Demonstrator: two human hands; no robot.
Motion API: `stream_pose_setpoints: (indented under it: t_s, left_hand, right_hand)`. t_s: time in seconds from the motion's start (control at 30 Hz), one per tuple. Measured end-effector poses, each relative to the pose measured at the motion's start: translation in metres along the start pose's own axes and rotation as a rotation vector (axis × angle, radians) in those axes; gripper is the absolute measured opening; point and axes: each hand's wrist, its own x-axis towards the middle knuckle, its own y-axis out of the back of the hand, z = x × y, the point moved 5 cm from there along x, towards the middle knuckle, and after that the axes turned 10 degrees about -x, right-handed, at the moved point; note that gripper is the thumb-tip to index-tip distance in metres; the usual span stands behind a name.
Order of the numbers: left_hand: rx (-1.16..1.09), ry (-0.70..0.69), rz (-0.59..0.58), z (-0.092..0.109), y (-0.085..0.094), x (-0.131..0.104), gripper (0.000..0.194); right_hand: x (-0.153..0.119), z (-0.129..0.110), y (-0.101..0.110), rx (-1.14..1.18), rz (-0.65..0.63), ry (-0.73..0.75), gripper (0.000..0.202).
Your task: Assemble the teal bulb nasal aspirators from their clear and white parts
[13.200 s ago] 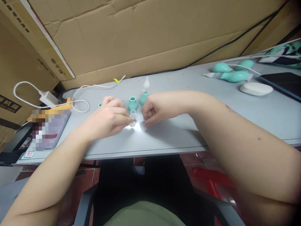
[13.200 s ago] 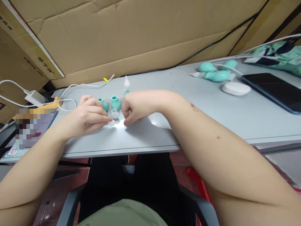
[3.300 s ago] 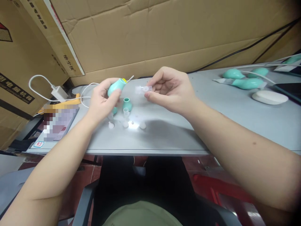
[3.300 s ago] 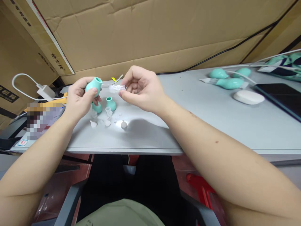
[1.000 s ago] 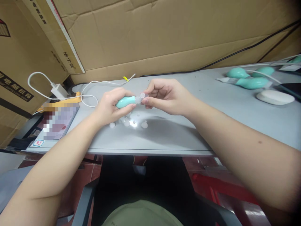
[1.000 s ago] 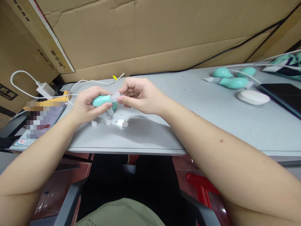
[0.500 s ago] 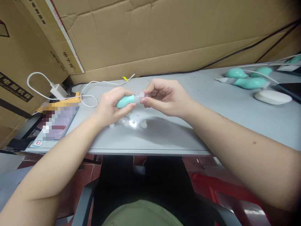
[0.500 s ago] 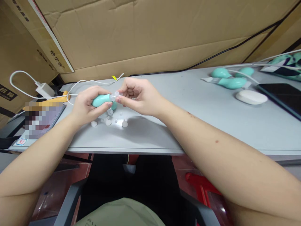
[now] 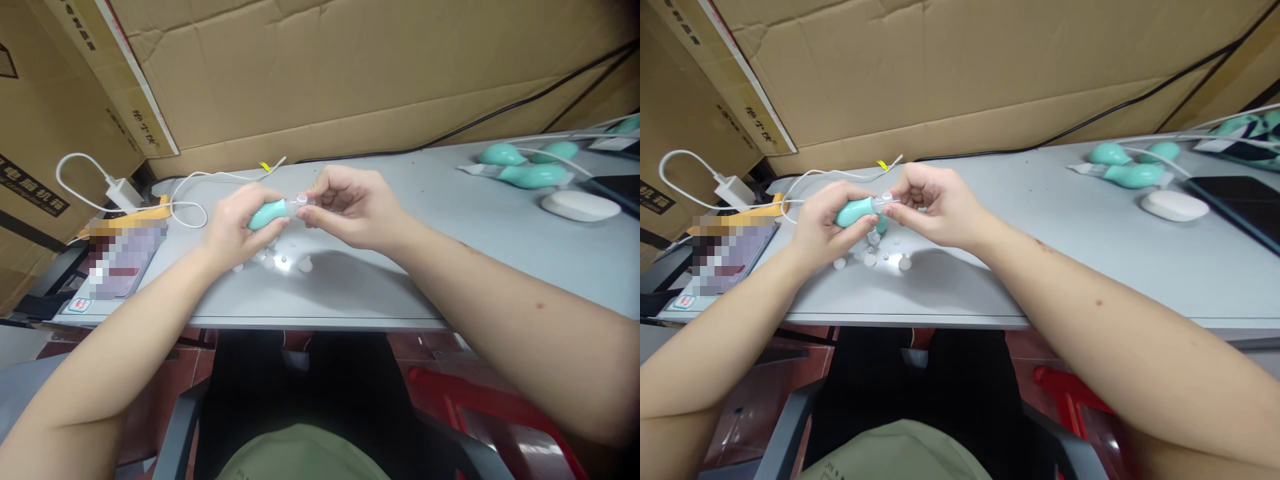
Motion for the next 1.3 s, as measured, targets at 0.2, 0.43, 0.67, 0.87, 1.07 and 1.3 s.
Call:
stream_pose_setpoints:
  t_s: [0.2, 0.43, 0.67, 0.87, 1.07, 1.3]
  left_hand:
    - [-0.037, -0.028, 0.019, 0.003, 0.001, 0.002, 0.015]
    - [0.039, 0.050, -0.044, -0.004, 0.001, -0.001, 0.028]
    - [-0.045, 0.004, -0.090, -0.005, 0.003, -0.001, 0.022]
    - [-0.060, -0.006, -0.104, -0.003, 0.000, -0.002, 0.017]
    - [-0.067, 0.018, -0.035, -0.002, -0.001, 0.001, 0.016]
    - [-0.005, -0.010, 0.046, -0.005, 0.013, 0.008, 0.020]
  right_hand:
    - [-0.001, -0.002, -0.002, 0.016, -0.010, 0.031, 0.049]
    - [-0.002, 0.002, -0.001, -0.053, -0.039, -0.030, 0.053]
    - [-0.002, 0.004, -0.003, -0.043, -0.089, -0.028, 0.044]
    - [-0.003, 0.003, -0.004, -0.038, -0.104, -0.016, 0.040]
    - [0.002, 0.006, -0.004, -0.053, -0.078, -0.008, 0.031]
    - [0.003, -0.002, 0.012, -0.191, -0.205, -0.208, 0.045]
